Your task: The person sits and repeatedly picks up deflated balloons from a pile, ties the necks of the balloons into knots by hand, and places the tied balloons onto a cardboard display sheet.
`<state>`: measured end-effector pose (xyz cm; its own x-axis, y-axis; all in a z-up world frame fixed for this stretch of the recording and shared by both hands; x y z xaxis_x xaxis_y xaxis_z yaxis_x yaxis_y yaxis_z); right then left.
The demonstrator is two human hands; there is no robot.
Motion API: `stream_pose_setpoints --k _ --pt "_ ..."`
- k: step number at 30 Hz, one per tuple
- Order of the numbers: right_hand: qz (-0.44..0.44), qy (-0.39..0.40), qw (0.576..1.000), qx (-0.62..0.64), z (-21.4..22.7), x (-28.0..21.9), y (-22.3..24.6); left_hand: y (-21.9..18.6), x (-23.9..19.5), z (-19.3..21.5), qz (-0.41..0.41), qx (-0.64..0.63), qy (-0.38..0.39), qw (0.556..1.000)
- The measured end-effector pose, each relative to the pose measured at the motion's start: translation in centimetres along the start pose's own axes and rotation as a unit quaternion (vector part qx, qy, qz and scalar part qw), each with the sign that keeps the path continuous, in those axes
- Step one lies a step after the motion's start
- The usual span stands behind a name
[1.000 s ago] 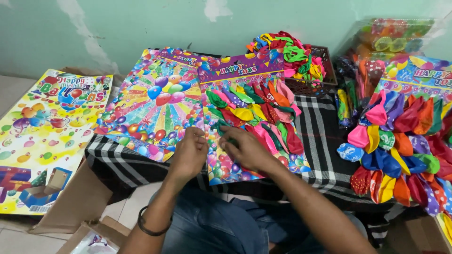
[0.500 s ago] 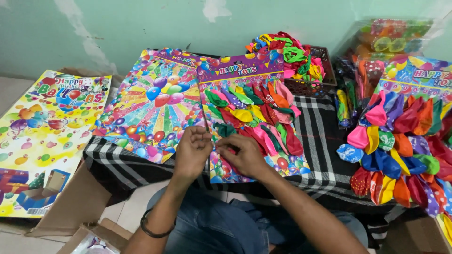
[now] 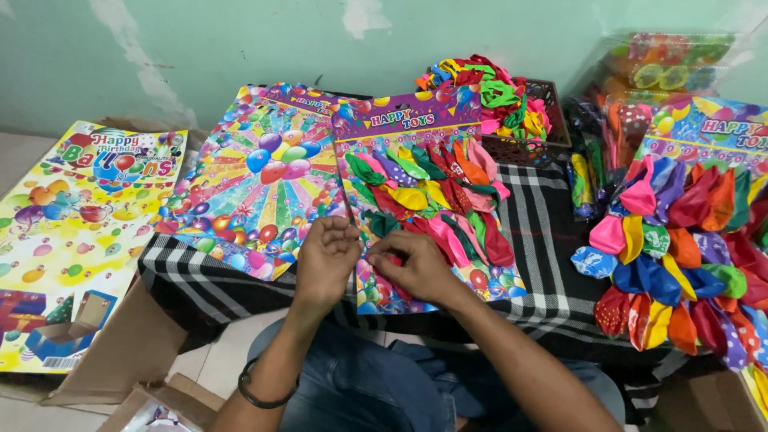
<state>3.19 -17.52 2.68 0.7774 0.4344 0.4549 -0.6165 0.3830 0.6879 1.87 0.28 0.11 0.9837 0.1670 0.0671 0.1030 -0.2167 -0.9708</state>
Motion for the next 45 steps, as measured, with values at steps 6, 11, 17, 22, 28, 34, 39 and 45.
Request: stream_pose_setpoints --k 6,11,17,22,28,34,39,45 --pt "-0.040 -0.010 0.999 0.000 -0.8 -0.3 -1.1 0.2 0.4 0.1 -0.003 0.004 0.008 1.000" --pt "-0.002 -0.003 0.999 -0.043 0.1 -0.1 0.4 0.0 0.5 -0.1 0.001 0.011 0.005 1.000" --pt "-0.048 0.001 0.999 -0.026 -0.2 -0.1 -0.3 -0.4 0.2 -0.3 0.004 0.020 0.005 1.000" --pt "-0.111 0.021 0.992 -0.054 -0.4 -0.2 -0.2 -0.3 0.4 -0.3 0.003 0.026 0.005 1.000" --pt "-0.083 0.016 0.995 -0.051 -0.6 -0.6 -0.1 -0.5 0.1 -0.1 -0.020 0.021 0.003 1.000" --pt "-0.142 0.017 0.986 -0.088 -1.7 -0.9 -0.9 -1.3 -0.7 -0.6 -0.029 0.040 -0.003 0.999" --pt "-0.067 0.018 0.993 -0.100 -1.4 -0.9 0.3 -1.8 -1.0 -0.6 -0.054 0.070 -0.014 0.996" --pt "-0.053 0.112 0.988 -0.093 0.5 -1.4 3.1 -2.9 -2.2 -0.3 -0.072 0.222 0.009 0.972"
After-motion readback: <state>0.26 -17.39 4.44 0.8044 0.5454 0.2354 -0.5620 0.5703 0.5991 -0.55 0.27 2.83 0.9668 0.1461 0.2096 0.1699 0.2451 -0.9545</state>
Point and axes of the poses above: each hand's wrist, its own x-axis towards the middle knuckle, its own z-axis out of the back of the hand, y = z × x, the point moved 2 cm from there along x, towards the middle knuckle, and after that the axes turned 10 degrees about -x, right-handed, at the moved point
